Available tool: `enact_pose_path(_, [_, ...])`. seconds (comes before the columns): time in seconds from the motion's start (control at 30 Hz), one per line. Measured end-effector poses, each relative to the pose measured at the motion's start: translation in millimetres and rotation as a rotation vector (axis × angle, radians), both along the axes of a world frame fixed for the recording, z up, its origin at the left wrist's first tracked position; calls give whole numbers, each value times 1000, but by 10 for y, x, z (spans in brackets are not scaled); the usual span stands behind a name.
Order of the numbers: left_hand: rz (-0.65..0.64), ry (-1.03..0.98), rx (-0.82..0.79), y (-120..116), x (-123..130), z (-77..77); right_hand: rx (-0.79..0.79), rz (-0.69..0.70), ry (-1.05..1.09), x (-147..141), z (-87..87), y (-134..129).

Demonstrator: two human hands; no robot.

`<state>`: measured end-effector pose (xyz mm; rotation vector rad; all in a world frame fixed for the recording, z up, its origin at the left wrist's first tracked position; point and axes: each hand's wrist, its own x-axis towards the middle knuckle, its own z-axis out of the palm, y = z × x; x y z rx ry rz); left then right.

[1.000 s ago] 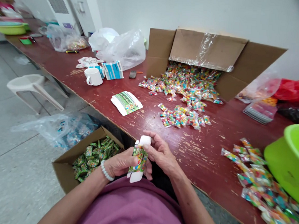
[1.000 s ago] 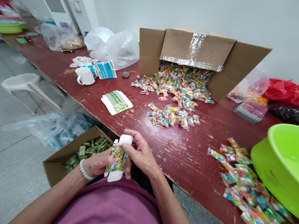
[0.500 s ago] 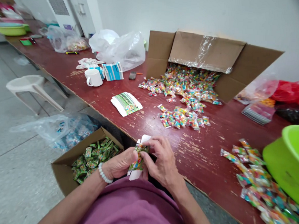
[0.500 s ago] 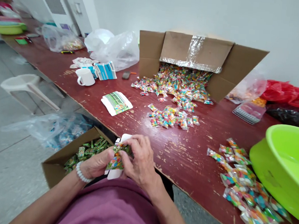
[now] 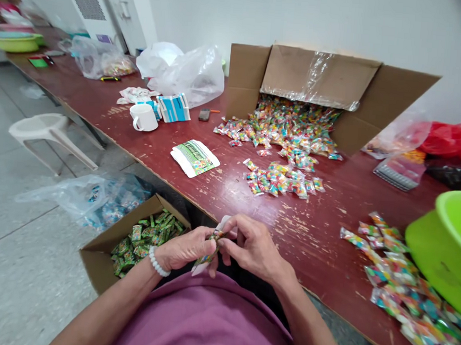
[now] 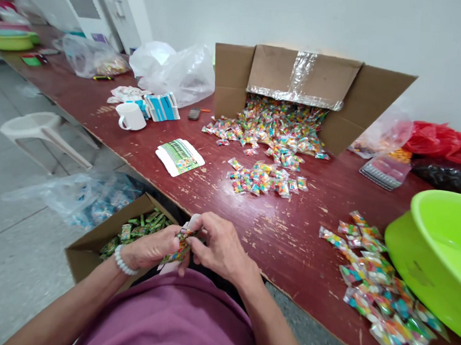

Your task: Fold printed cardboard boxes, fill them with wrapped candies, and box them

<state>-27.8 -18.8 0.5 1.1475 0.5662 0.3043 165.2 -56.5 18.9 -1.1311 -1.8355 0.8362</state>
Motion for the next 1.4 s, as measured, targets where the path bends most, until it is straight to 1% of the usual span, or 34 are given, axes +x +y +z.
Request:
enact_pose_path(0.07, [-19, 4, -21, -6, 9, -27, -93, 46, 7, 34, -28, 32])
enact_pose_path(0.1, [-26, 7, -25, -11, 17, -40, -115, 72, -7, 51, -41, 48])
enact_pose_path(0.2, [-30, 36, -51, -26, 50, -49, -107, 176, -67, 97, -57, 82])
enact_pose_path(0.27, [-16, 60, -101, -31, 78, -22, -95, 198, -89, 108, -56, 82])
enact_pose_path(0.3, [4, 77, -117, -32, 93, -1, -84, 155, -90, 103, -57, 75])
enact_pose_path(0.33, [36, 94, -120, -33, 110, 21, -66, 70, -85, 90, -62, 66])
enact_pose_path(0.4, [119, 118, -90, -35, 150, 52, -30, -163, -48, 41, -85, 48])
enact_pose_path(0.43, [161, 123, -65, -36, 172, 55, -35, -249, -12, 9, -104, 42])
enact_pose_path(0.47, [199, 120, -48, -36, 196, 48, -66, -292, 36, -24, -127, 40])
enact_pose_path(0.57, [277, 100, -11, -22, 261, -25, -194, -267, 185, -96, -201, 55])
enact_pose_path(0.6, [301, 97, 10, -12, 274, -53, -205, -270, 221, -101, -223, 67])
enact_pose_path(0.67, [349, 87, 67, 9, 276, -90, -191, -321, 258, -76, -259, 98])
enact_pose_path(0.73, [399, 63, 113, 18, 252, -95, -207, -338, 262, -20, -285, 138])
enact_pose_path(0.83, [497, 20, 136, -12, 204, -74, -284, -296, 308, 33, -313, 190])
enact_pose_path(0.9, [576, -2, 157, -50, 192, -67, -318, -291, 430, -2, -332, 202])
enact_pose_path(0.97, [634, -29, 174, -83, 199, -69, -341, -310, 602, -88, -353, 187])
enact_pose_path(1.03, [654, -55, 177, -99, 213, -76, -343, -321, 726, -184, -376, 156])
enact_pose_path(1.07, [657, -64, 176, -99, 218, -80, -333, -323, 750, -223, -388, 141])
enact_pose_path(1.13, [658, -78, 176, -91, 221, -87, -305, -320, 739, -265, -409, 120])
enact_pose_path(1.23, [640, -82, 156, -72, 210, -91, -287, -307, 700, -234, -420, 129])
enact_pose_path(1.3, [611, -73, 125, -65, 201, -87, -322, -314, 683, -176, -408, 162])
enact_pose_path(1.4, [594, -66, 104, -61, 192, -81, -451, -284, 700, -89, -373, 231])
